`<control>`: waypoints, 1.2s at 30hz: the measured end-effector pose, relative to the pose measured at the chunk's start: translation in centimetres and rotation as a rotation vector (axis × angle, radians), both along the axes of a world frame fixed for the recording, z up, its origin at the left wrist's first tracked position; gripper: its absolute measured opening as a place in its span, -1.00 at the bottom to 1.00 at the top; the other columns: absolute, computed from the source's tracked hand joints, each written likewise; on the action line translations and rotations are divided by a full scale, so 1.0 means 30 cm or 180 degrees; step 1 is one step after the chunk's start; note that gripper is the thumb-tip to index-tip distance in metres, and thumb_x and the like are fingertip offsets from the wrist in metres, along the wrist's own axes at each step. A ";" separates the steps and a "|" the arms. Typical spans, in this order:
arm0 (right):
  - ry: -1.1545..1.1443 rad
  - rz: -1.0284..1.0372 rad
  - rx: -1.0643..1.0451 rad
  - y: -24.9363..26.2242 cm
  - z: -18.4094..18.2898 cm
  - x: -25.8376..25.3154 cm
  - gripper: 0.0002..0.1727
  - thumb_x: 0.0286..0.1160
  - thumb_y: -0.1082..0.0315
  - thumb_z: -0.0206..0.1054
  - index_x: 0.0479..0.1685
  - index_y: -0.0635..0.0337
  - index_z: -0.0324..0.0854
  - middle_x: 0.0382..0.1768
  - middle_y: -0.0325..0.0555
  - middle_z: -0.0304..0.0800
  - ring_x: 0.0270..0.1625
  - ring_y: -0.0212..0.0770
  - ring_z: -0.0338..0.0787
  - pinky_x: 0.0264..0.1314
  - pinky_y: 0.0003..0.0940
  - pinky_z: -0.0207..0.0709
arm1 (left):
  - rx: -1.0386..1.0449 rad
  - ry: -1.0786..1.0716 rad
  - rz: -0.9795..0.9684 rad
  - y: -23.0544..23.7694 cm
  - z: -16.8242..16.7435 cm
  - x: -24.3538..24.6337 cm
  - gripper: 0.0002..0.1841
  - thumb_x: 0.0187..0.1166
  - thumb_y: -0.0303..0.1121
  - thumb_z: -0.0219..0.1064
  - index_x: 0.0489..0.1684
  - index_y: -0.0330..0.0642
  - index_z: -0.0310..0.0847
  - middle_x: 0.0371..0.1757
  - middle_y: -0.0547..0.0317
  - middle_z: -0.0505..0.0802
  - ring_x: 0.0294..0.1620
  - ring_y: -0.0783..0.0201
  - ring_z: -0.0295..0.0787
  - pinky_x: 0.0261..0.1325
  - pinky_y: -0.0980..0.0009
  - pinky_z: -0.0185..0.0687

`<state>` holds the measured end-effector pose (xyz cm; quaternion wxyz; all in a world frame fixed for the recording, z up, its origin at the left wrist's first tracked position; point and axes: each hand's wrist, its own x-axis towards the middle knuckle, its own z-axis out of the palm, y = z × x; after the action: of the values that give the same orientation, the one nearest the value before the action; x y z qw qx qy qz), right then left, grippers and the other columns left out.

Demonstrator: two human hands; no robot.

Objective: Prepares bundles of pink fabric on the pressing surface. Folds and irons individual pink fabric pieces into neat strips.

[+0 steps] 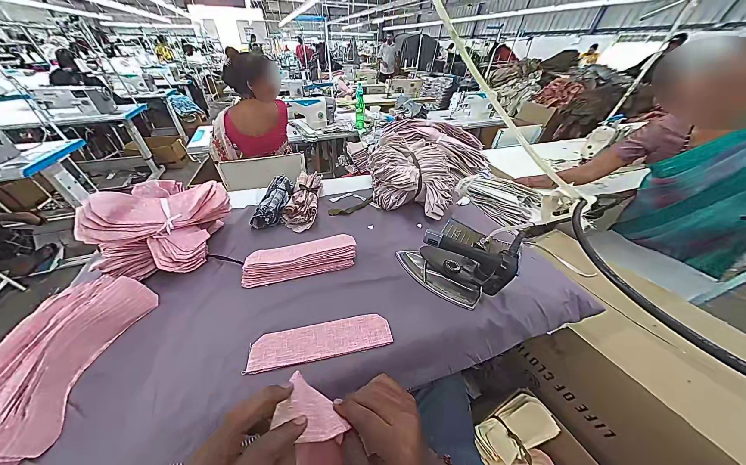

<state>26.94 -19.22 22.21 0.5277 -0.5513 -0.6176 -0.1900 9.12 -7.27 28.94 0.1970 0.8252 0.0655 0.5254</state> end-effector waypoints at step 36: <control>0.0081 0.0026 -0.0733 0.109 -0.015 0.417 -0.79 0.61 0.28 0.37 -0.02 0.06 0.91 0.08 -0.22 0.97 0.26 -0.27 0.87 0.64 0.14 0.40 | 0.0028 0.1285 0.0106 0.426 -0.207 0.058 -0.74 0.61 -0.30 0.37 0.16 -0.05 0.86 0.25 0.18 0.88 0.38 0.25 0.75 0.48 0.22 0.66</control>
<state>39.44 -15.96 21.75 0.4694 -0.6082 -0.6308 -0.1086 10.85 5.51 22.74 0.1676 0.9134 0.1151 0.3528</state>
